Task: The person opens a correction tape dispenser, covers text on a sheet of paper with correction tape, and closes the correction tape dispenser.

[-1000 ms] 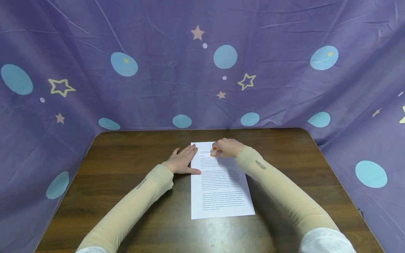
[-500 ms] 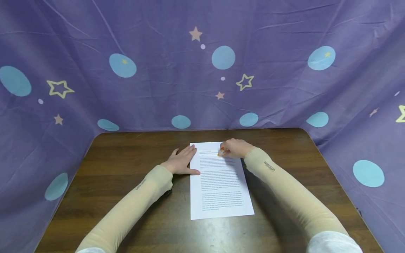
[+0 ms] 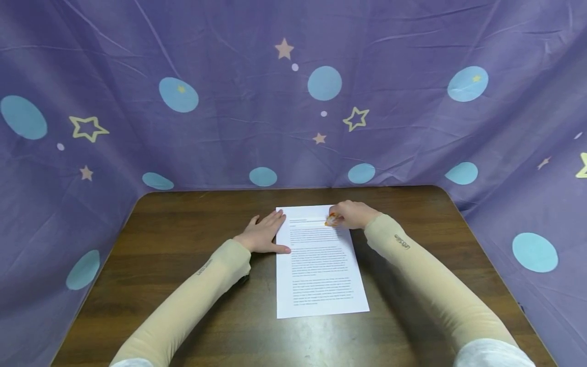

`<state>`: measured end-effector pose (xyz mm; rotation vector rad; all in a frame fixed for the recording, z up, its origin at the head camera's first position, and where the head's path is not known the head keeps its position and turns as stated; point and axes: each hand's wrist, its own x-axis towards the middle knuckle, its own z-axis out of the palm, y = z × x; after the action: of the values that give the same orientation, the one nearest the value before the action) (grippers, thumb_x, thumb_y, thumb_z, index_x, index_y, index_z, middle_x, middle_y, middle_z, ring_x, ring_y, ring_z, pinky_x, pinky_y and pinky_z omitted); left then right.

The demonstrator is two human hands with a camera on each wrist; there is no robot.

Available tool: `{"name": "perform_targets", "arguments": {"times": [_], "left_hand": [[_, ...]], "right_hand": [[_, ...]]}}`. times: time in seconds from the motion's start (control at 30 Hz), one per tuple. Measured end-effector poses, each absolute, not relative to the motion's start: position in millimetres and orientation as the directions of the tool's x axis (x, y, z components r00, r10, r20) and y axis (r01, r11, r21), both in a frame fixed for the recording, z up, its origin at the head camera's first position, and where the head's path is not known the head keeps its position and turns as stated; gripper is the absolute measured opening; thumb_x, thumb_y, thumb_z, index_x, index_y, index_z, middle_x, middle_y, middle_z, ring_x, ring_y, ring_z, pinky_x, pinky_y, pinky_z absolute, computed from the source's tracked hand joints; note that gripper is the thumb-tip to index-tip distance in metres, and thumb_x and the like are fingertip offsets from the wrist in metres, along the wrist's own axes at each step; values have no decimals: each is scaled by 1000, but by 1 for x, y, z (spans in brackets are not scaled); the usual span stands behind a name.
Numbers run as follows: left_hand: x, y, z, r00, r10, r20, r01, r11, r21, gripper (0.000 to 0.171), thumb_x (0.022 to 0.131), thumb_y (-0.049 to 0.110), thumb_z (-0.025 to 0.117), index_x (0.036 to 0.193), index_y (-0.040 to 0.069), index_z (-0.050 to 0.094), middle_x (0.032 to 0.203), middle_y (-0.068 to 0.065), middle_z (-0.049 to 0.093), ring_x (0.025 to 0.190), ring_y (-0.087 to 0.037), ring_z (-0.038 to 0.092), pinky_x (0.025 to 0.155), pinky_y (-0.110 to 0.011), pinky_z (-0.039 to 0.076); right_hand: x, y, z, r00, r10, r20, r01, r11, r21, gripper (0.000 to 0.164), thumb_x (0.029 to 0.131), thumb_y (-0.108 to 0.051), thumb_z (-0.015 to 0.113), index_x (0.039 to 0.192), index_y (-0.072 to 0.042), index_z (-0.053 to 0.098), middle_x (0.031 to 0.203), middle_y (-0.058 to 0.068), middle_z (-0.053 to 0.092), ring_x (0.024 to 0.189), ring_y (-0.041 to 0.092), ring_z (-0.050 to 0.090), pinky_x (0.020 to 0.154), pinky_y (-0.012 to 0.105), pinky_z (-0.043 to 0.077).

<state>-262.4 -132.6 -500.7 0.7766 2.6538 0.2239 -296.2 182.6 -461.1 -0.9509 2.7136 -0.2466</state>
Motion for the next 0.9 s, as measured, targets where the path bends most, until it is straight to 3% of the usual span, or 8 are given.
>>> {"name": "perform_targets", "arguments": {"times": [0.9], "left_hand": [[-259, -130, -497, -783, 550, -289, 492, 833, 252, 114, 91, 73, 63, 168, 6, 12, 175, -11, 5, 162, -27, 4, 123, -67, 7]], "right_hand": [[-291, 199, -460, -790, -590, -165, -556, 803, -214, 9, 97, -10, 73, 105, -14, 73, 95, 0, 71, 84, 19, 65, 74, 46, 56]]}}
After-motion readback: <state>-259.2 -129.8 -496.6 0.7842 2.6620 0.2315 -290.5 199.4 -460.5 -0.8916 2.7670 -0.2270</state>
